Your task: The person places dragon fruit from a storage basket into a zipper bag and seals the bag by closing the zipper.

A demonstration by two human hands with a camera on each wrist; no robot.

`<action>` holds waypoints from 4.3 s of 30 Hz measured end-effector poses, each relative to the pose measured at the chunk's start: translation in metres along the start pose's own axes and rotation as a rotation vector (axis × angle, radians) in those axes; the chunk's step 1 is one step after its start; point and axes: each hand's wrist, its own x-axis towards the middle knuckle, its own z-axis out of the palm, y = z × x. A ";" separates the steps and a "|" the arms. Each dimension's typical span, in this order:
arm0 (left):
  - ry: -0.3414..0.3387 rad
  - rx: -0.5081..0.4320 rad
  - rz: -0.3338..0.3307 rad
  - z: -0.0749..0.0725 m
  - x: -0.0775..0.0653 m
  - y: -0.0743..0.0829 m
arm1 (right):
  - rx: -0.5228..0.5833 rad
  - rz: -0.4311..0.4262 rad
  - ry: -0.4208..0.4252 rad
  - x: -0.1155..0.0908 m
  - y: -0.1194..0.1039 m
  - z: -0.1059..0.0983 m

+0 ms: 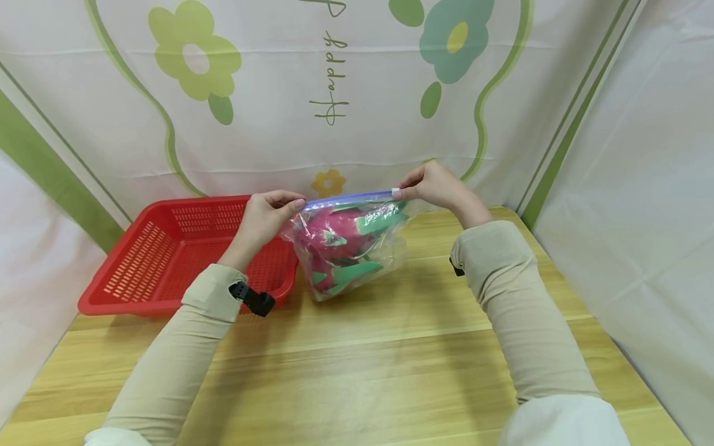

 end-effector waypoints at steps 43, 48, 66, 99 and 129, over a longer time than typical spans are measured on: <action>0.078 0.046 -0.085 0.016 0.002 -0.010 | 0.368 0.058 -0.071 -0.006 0.030 0.011; 0.022 0.100 -0.145 0.018 0.000 -0.010 | 0.368 0.075 -0.114 -0.008 0.033 0.019; -0.407 -0.051 -0.389 0.023 -0.009 -0.007 | 0.392 0.101 -0.078 -0.011 0.049 0.042; -0.065 -0.388 -0.192 0.070 -0.025 -0.025 | 0.561 -0.001 0.019 -0.020 0.076 0.046; -0.149 -0.035 -0.422 0.093 -0.032 -0.021 | 0.464 0.183 -0.391 -0.019 0.102 0.063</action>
